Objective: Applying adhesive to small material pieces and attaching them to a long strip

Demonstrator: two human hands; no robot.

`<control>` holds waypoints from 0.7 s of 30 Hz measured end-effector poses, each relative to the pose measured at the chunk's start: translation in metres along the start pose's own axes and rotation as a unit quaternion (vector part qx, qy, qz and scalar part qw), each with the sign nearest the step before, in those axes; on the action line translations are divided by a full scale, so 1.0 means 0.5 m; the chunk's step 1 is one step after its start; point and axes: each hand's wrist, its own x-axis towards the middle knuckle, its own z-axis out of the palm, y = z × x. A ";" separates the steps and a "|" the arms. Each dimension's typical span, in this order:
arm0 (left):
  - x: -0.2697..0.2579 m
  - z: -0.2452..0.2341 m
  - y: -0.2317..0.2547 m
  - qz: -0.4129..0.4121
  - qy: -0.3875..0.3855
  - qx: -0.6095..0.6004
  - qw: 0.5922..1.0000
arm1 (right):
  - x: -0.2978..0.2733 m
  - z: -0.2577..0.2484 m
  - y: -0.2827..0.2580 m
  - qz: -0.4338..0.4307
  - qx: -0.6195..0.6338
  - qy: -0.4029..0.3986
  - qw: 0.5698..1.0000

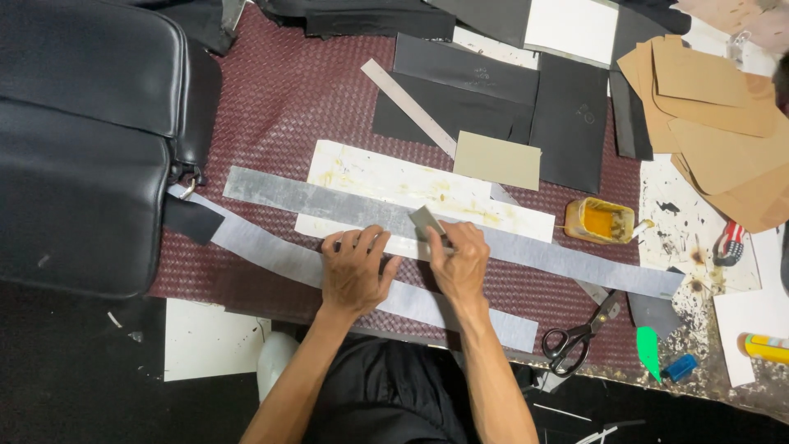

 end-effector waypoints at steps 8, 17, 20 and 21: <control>-0.002 0.003 -0.002 -0.005 -0.008 0.001 1.000 | -0.009 -0.004 0.045 0.006 -0.033 0.016 0.999; -0.009 0.005 -0.003 0.004 -0.009 0.016 1.000 | -0.013 -0.001 0.015 -0.009 -0.043 0.026 0.999; -0.006 0.010 -0.005 0.006 -0.003 0.022 1.000 | -0.013 -0.037 0.054 0.001 -0.071 0.041 0.997; -0.007 0.012 -0.006 0.007 0.000 0.027 1.000 | -0.013 -0.051 0.062 0.012 -0.081 0.050 0.995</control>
